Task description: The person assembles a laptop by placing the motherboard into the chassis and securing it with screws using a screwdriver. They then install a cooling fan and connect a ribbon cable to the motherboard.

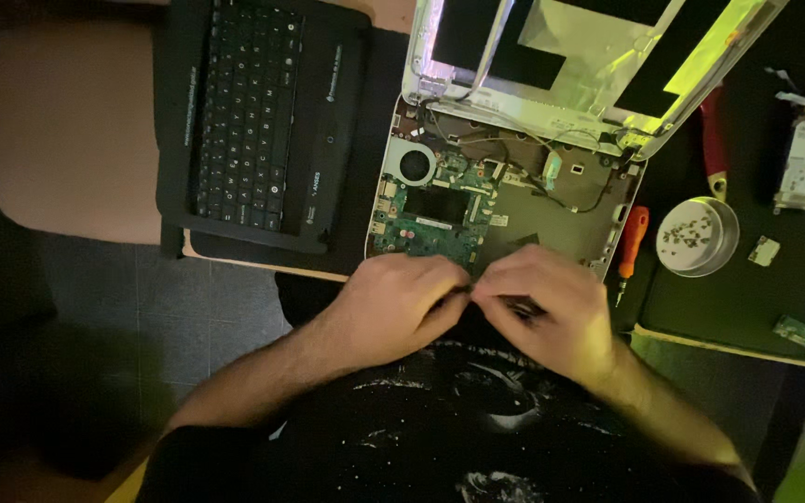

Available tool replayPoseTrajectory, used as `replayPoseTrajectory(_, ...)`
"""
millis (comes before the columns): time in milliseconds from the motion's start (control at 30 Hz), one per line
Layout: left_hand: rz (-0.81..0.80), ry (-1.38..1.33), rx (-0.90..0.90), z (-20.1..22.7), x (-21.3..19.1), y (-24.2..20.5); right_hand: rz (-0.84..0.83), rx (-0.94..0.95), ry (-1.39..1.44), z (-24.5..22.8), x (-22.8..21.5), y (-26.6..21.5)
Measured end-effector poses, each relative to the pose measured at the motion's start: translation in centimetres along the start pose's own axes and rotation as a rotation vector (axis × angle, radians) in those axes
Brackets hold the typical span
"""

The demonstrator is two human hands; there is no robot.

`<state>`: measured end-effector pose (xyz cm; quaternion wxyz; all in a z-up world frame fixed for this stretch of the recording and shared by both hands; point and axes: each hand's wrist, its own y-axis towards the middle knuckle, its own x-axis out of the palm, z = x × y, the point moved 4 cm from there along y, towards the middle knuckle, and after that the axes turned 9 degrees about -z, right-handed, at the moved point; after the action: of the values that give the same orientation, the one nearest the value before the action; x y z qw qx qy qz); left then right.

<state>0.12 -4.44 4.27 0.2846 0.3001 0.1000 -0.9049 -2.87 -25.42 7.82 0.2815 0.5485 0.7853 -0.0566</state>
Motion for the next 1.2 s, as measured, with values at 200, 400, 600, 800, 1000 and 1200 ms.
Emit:
replayPoseTrajectory(200, 0.189, -0.069, -0.091, -1.7, -0.4, -1.0, 0.033, 0.073, -0.070, 1.2, -0.7, 0.9)
replayPoseTrajectory(400, 0.275, -0.174, -0.097, -1.4, -1.9, -0.6, -0.229, 0.014, -0.139, -0.1, -1.6, 4.3)
replayPoseTrajectory(600, 0.328, -0.206, -0.105, -2.1, -2.4, -0.9, -0.312, -0.101, -0.196, -1.2, -1.6, 6.6)
replayPoseTrajectory(800, 0.513, -0.209, -0.077, -4.9, -2.2, -2.1, -0.388, 0.039, -0.159, 1.3, -2.4, 8.1)
replayPoseTrajectory(1000, 0.688, 0.128, 0.014, -5.3, -2.0, -2.2, -0.322, 0.106, -0.142, 3.9, -1.7, 9.6)
replayPoseTrajectory(1200, 0.567, 0.280, 0.000, -6.7, 0.2, -1.7, -0.370, 0.128, -0.207, 3.8, -0.6, 10.4)
